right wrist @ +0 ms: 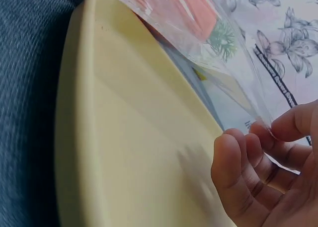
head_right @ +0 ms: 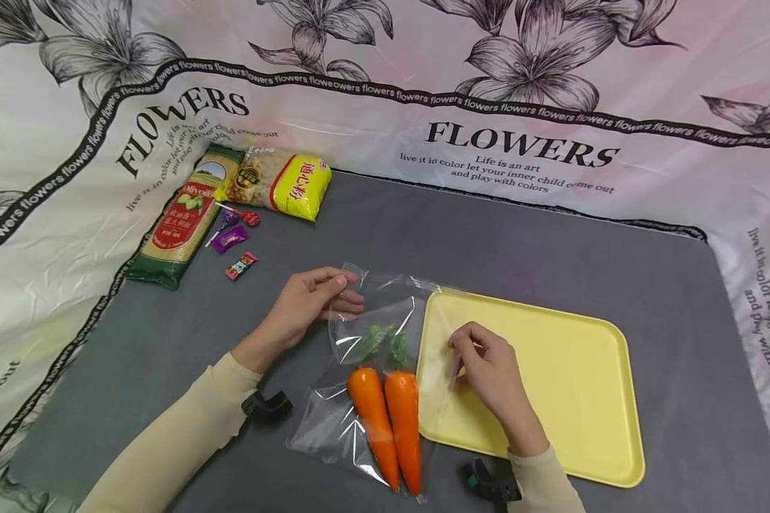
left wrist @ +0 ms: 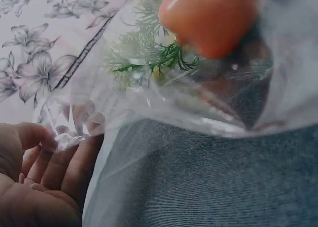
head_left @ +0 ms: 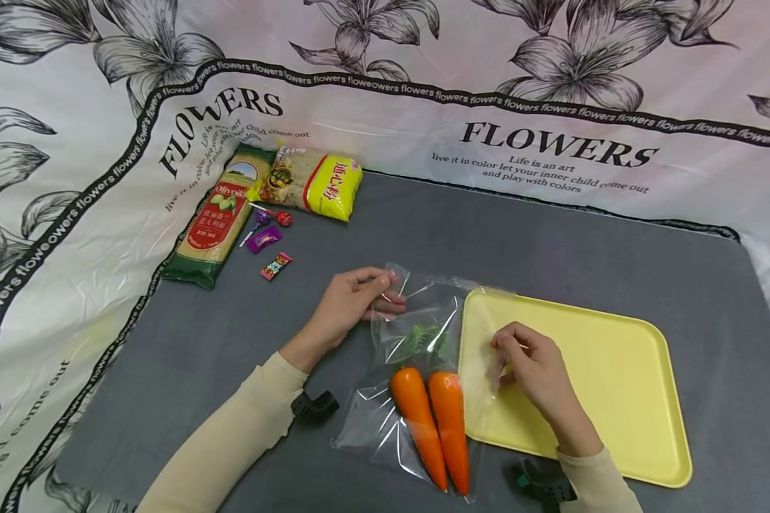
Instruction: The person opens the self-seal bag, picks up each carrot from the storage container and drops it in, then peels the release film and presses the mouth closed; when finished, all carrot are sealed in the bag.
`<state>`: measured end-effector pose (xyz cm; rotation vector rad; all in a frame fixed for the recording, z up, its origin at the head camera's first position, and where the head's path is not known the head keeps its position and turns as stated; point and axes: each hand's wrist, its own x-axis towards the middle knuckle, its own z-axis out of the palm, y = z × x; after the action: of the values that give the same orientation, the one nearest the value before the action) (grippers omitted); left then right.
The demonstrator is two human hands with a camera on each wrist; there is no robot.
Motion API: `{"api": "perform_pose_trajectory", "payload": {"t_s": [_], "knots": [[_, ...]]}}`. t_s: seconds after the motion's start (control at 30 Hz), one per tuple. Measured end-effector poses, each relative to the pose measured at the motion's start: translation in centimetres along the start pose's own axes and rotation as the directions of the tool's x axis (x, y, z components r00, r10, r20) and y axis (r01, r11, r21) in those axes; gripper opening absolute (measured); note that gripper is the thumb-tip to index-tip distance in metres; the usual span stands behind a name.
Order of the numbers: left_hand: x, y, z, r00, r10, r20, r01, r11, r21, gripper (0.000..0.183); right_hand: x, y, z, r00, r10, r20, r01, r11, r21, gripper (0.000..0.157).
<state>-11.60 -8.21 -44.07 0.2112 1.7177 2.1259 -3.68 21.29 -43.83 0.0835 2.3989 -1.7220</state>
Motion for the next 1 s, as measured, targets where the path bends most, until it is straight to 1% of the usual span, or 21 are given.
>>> {"api": "perform_pose_trajectory", "payload": {"t_s": [0.03,0.13,0.23,0.3,0.33,0.37,0.4,0.43,0.47,0.5,0.53,0.57,0.6,0.63,0.67,0.7,0.73,0.8,0.9,0.93,1.0], "knots": [[0.0,-0.1,0.0,1.000,0.009,-0.009,-0.009,1.000,0.001,0.032,0.0,0.1,0.0,1.000,0.003,0.006,-0.003,1.000,0.004,0.031],[-0.4,0.4,0.3,0.999,0.037,-0.020,-0.037,0.999,0.013,0.031,0.2,0.2,-0.1,1.000,0.014,0.020,-0.014,1.000,0.017,0.030],[-1.1,1.1,0.7,0.997,0.080,-0.019,-0.080,0.997,0.014,0.029,0.2,-0.6,0.0,1.000,-0.005,0.003,0.005,1.000,0.018,0.025],[-1.5,1.4,0.9,0.994,0.109,-0.023,-0.108,0.994,0.015,0.029,0.1,-1.8,0.3,0.996,-0.067,-0.059,0.066,0.998,-0.016,0.022],[-1.6,1.4,1.0,0.993,0.115,-0.031,-0.114,0.993,0.022,0.029,0.0,-2.6,0.5,0.986,-0.123,-0.109,0.119,0.992,-0.044,0.022],[-1.7,1.4,1.0,0.992,0.120,-0.041,-0.119,0.992,0.036,0.029,0.0,-3.3,0.8,0.966,-0.201,-0.161,0.190,0.978,-0.084,0.023],[-1.8,1.3,1.0,0.991,0.125,-0.051,-0.122,0.991,0.050,0.029,0.0,-4.2,1.1,0.932,-0.293,-0.212,0.271,0.954,-0.127,0.025],[-1.9,1.2,1.0,0.990,0.131,-0.060,-0.127,0.990,0.062,0.029,0.0,-4.9,1.4,0.884,-0.395,-0.250,0.359,0.916,-0.180,0.026],[-1.9,1.1,0.9,0.988,0.136,-0.070,-0.131,0.988,0.076,0.029,0.1,-5.6,1.7,0.822,-0.502,-0.271,0.449,0.862,-0.235,0.024],[-2.0,0.9,0.8,0.986,0.144,-0.080,-0.136,0.986,0.098,0.028,0.3,-6.2,2.1,0.753,-0.602,-0.266,0.533,0.795,-0.290,0.021],[-2.0,0.8,0.8,0.985,0.150,-0.087,-0.140,0.983,0.115,0.028,0.6,-6.8,2.5,0.688,-0.685,-0.240,0.607,0.724,-0.328,0.018],[-2.1,0.8,0.8,0.983,0.159,-0.092,-0.146,0.980,0.132,0.027,0.9,-7.3,2.8,0.631,-0.753,-0.186,0.669,0.650,-0.360,0.015],[-2.2,0.8,0.8,0.982,0.165,-0.095,-0.151,0.978,0.141,0.027,1.2,-7.7,3.3,0.585,-0.802,-0.121,0.721,0.583,-0.375,0.013],[-2.3,0.8,0.9,0.981,0.169,-0.099,-0.152,0.976,0.157,0.027,1.5,-8.1,3.8,0.555,-0.831,-0.047,0.758,0.528,-0.382,0.012],[-2.4,0.9,0.9,0.980,0.171,-0.103,-0.150,0.972,0.182,0.026,1.8,-8.5,4.2,0.537,-0.843,0.027,0.782,0.486,-0.390,0.012],[-2.5,1.0,1.0,0.979,0.176,-0.106,-0.151,0.966,0.210,0.026,2.1,-8.7,4.7,0.535,-0.839,0.100,0.793,0.458,-0.403,0.013],[-2.7,1.4,1.1,0.978,0.180,-0.105,-0.152,0.961,0.230,0.025,2.4,-9.0,5.2,0.542,-0.825,0.163,0.796,0.441,-0.416,0.014],[-3.1,2.1,1.5,0.976,0.193,-0.100,-0.161,0.950,0.266,0.025,3.0,-9.6,6.1,0.565,-0.787,0.249,0.789,0.426,-0.442,0.018],[-3.7,3.2,2.0,0.972,0.219,-0.089,-0.183,0.936,0.302,0.024,3.9,-10.2,7.1,0.607,-0.734,0.306,0.755,0.412,-0.510,0.022],[-3.9,3.5,2.2,0.971,0.223,-0.087,-0.188,0.935,0.301,0.024,4.2,-10.3,7.4,0.615,-0.725,0.309,0.746,0.408,-0.526,0.021],[-4.1,3.7,2.3,0.969,0.234,-0.085,-0.199,0.933,0.301,0.025,4.7,-10.5,7.8,0.624,-0.719,0.308,0.732,0.399,-0.552,0.020]]}}
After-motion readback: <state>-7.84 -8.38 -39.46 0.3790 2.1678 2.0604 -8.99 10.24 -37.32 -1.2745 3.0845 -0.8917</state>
